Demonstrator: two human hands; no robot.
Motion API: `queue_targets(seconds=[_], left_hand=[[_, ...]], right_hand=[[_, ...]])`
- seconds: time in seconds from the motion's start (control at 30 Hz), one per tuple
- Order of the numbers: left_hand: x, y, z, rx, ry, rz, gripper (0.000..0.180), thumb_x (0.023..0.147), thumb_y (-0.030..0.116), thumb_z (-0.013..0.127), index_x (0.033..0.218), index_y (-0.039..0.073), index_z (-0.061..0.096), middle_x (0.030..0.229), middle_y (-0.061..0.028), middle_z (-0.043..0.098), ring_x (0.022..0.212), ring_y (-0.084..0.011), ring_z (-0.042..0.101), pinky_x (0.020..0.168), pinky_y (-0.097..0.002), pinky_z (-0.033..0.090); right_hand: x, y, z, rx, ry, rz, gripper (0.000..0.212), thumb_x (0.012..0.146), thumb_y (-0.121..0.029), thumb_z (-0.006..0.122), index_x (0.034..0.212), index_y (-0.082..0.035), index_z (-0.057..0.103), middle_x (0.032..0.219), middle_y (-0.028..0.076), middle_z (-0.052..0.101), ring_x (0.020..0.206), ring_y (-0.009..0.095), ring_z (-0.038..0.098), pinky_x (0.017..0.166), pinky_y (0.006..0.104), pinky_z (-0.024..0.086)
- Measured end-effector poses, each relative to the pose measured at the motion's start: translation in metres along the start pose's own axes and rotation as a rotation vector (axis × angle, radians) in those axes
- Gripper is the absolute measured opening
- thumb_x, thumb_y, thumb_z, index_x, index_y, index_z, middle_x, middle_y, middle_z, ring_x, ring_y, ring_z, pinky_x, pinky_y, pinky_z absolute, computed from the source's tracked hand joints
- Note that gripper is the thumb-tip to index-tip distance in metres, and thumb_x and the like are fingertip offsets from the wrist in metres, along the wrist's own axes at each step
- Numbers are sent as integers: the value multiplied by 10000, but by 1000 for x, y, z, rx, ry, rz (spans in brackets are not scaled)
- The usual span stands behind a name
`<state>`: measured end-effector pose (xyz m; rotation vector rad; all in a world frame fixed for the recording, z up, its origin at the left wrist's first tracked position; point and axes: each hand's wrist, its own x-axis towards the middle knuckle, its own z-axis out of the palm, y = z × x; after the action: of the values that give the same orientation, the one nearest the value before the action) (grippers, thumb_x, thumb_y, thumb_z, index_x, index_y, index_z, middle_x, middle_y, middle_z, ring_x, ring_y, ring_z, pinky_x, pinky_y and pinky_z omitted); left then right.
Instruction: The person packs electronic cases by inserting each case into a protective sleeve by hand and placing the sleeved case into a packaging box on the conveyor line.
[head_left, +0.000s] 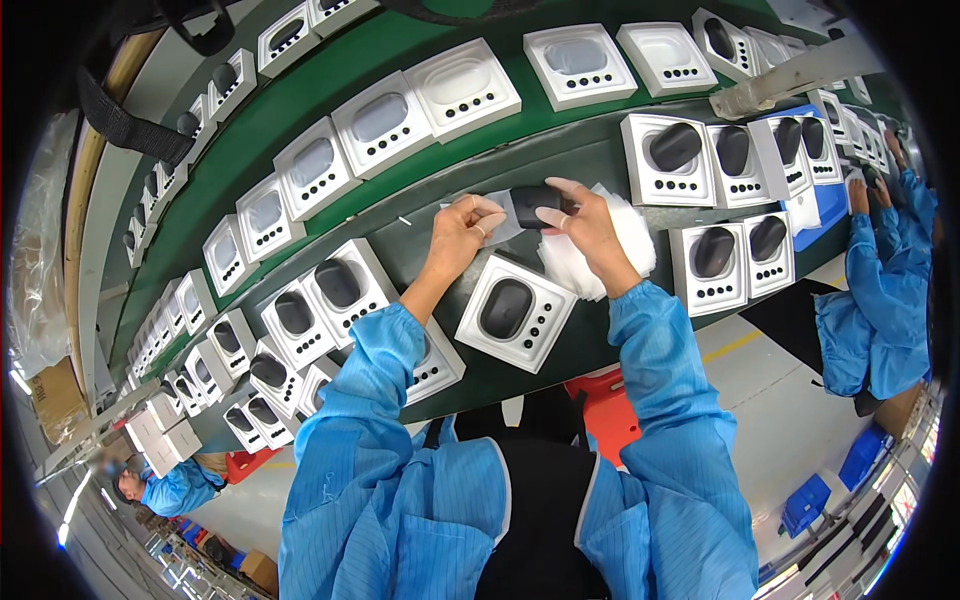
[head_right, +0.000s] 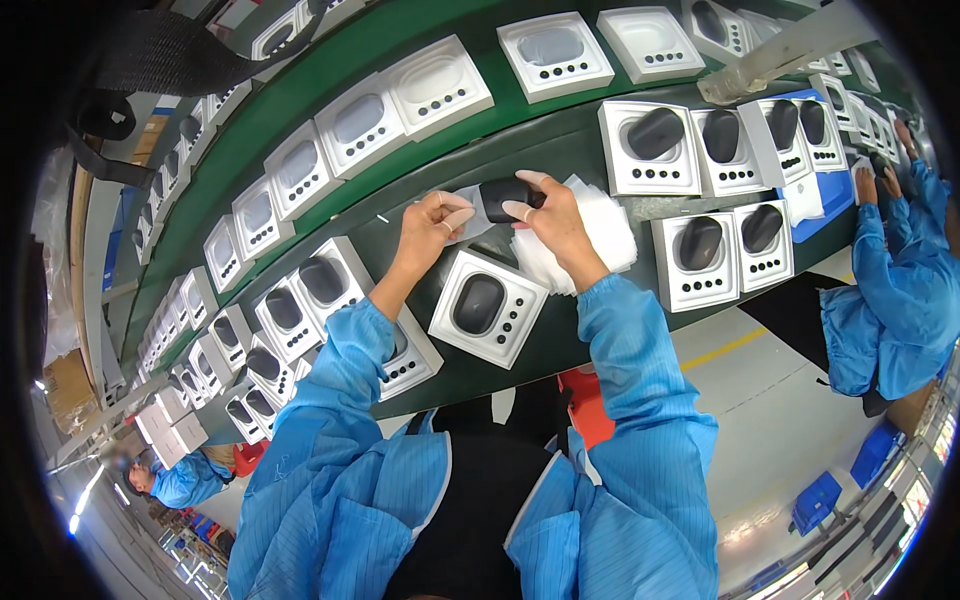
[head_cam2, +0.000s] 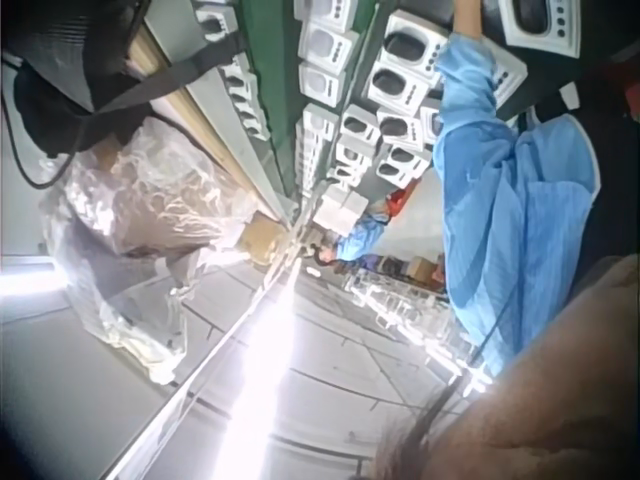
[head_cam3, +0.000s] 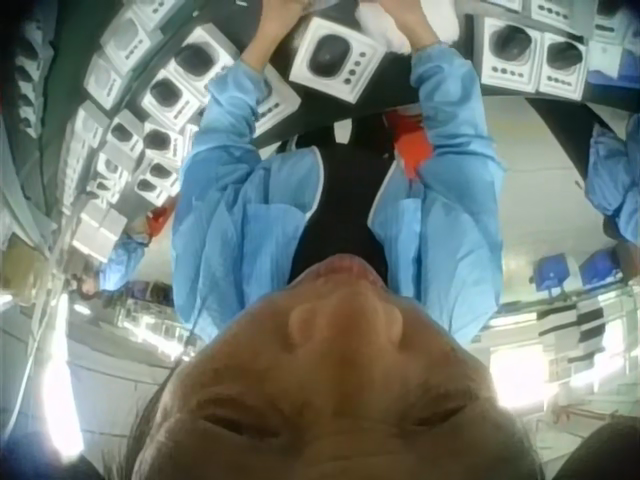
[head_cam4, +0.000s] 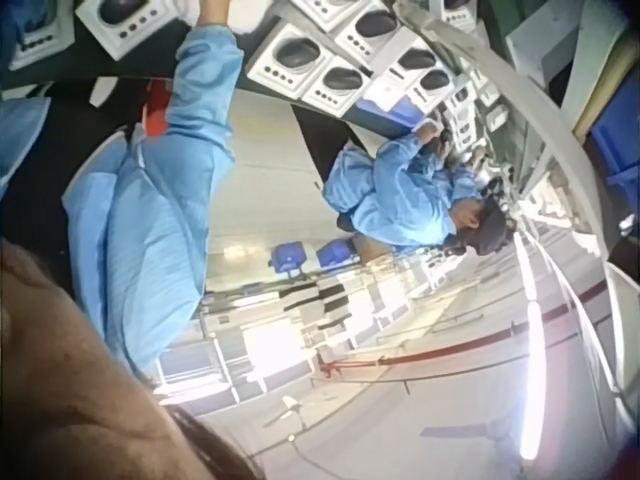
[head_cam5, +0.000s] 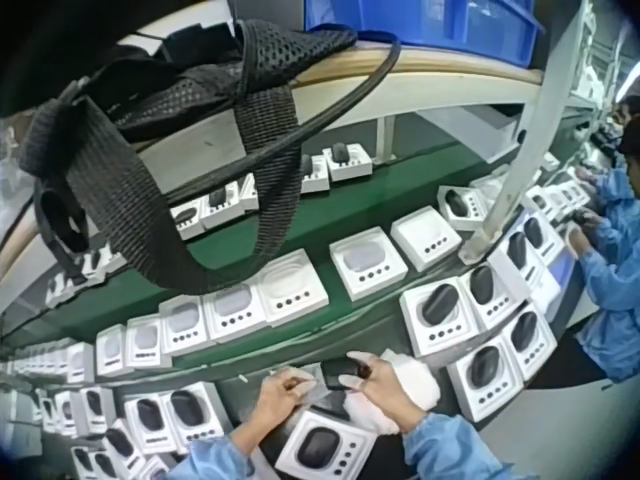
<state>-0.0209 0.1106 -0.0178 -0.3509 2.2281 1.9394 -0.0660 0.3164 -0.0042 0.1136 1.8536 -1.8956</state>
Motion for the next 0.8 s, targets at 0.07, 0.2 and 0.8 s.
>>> queue_targets(seconds=[0.07, 0.2, 0.8], left_hand=[[4, 11, -3, 231, 24, 80, 213, 754, 106, 776, 921, 34, 667, 739, -32, 593, 639, -140, 556, 587, -279, 455], [19, 45, -13, 857, 78, 518, 370, 646, 219, 834, 940, 56, 680, 895, -89, 587, 902, -264, 564, 793, -368, 438], [9, 101, -17, -305, -369, -369, 328, 793, 134, 760, 1058, 4, 619, 973, -54, 654, 844, -128, 645, 756, -243, 523]], right_hand=[[3, -3, -2, -11, -29, -16, 465, 782, -28, 726, 1223, 17, 586, 1029, 124, 622, 847, 175, 624, 675, 283, 572], [8, -15, -14, -89, -146, -70, 454, 784, -30, 726, 1220, -19, 601, 1081, 114, 628, 816, 132, 607, 697, 262, 524], [-7, -63, 2, 100, 38, -442, 367, 854, -89, 699, 1210, -31, 631, 1101, 82, 658, 932, 126, 601, 867, 254, 479]])
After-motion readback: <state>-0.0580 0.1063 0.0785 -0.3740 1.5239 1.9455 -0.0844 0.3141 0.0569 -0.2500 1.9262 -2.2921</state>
